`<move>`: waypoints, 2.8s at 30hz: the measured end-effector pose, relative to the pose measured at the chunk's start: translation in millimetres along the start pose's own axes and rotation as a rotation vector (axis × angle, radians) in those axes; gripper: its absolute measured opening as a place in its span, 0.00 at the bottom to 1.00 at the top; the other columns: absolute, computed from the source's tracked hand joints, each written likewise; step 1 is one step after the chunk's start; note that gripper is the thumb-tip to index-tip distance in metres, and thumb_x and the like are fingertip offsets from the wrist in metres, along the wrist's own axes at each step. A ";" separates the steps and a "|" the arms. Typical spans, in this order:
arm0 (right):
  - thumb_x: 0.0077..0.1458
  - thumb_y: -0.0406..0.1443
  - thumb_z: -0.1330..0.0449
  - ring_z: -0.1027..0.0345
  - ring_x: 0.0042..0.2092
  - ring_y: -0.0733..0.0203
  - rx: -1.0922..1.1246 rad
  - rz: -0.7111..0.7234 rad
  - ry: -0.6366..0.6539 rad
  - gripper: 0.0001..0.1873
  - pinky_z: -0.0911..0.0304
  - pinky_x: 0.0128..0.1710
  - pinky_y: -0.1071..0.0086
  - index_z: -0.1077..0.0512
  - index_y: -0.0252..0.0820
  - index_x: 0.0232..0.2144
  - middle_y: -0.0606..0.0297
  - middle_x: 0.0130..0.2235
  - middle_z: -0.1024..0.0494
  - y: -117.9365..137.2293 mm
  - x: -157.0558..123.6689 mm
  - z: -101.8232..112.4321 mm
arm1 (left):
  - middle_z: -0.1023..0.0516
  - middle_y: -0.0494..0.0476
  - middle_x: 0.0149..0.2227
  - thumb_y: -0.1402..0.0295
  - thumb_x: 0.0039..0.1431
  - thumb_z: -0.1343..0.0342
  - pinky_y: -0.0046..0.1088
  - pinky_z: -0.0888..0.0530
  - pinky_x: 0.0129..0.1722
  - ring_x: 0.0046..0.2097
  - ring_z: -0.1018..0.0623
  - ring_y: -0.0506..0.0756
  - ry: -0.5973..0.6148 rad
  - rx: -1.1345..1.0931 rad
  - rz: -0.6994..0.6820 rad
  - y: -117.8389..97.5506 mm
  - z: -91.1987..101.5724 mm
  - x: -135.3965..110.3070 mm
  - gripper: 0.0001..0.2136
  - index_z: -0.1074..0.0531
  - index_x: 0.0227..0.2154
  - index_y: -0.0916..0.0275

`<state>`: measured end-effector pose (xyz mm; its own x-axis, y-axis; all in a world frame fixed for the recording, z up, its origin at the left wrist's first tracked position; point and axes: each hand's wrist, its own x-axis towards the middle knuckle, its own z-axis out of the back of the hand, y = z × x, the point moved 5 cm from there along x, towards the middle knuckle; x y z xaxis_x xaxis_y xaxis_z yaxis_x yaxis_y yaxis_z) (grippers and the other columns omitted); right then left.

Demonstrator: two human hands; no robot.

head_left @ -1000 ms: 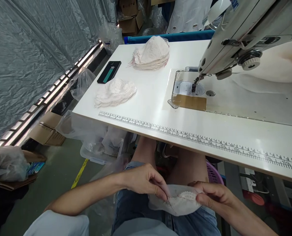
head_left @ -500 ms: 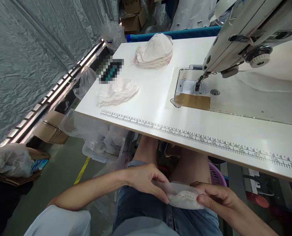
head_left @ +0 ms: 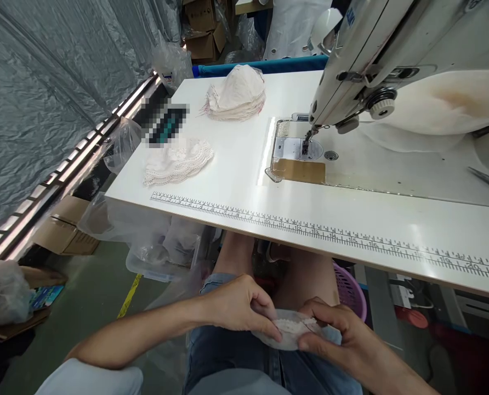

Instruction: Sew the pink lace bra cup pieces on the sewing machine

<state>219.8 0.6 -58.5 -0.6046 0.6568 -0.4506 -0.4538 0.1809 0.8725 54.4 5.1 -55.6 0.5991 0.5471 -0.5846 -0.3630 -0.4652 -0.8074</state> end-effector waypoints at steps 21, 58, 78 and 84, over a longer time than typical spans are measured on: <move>0.56 0.47 0.44 0.37 0.36 0.59 -0.012 0.005 0.072 0.14 0.45 0.34 0.71 0.27 0.44 0.32 0.66 0.32 0.31 -5.4 3.1 -9.0 | 0.33 0.49 0.19 0.57 0.43 0.36 0.19 0.42 0.22 0.24 0.37 0.46 -0.050 0.088 0.011 -4.7 4.4 -0.1 0.16 0.26 0.23 0.67; 0.60 0.45 0.49 0.34 0.36 0.58 -0.148 0.137 -0.047 0.16 0.43 0.34 0.70 0.29 0.43 0.29 0.65 0.29 0.28 -0.5 5.2 -5.7 | 0.26 0.51 0.25 0.63 0.46 0.38 0.19 0.38 0.26 0.28 0.30 0.48 -0.150 0.205 0.018 -11.7 4.2 -2.4 0.12 0.23 0.30 0.66; 0.54 0.50 0.44 0.37 0.32 0.62 0.108 0.029 0.057 0.18 0.42 0.31 0.73 0.30 0.41 0.27 0.69 0.27 0.30 -3.3 14.1 -1.5 | 0.27 0.50 0.29 0.67 0.45 0.38 0.18 0.36 0.29 0.31 0.31 0.48 -0.017 0.089 0.000 -12.7 7.5 -15.0 0.10 0.24 0.33 0.65; 0.54 0.48 0.43 0.37 0.33 0.63 0.119 0.027 0.102 0.16 0.43 0.33 0.74 0.30 0.41 0.28 0.70 0.28 0.31 -8.4 10.3 -1.6 | 0.26 0.50 0.29 0.70 0.44 0.37 0.17 0.37 0.30 0.32 0.30 0.48 -0.035 0.085 -0.015 -11.1 8.3 -17.7 0.09 0.23 0.31 0.65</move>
<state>216.3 4.7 -70.7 -0.6817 0.5859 -0.4382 -0.3591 0.2539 0.8981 41.8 6.3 -36.9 0.5804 0.5781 -0.5736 -0.4144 -0.3967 -0.8191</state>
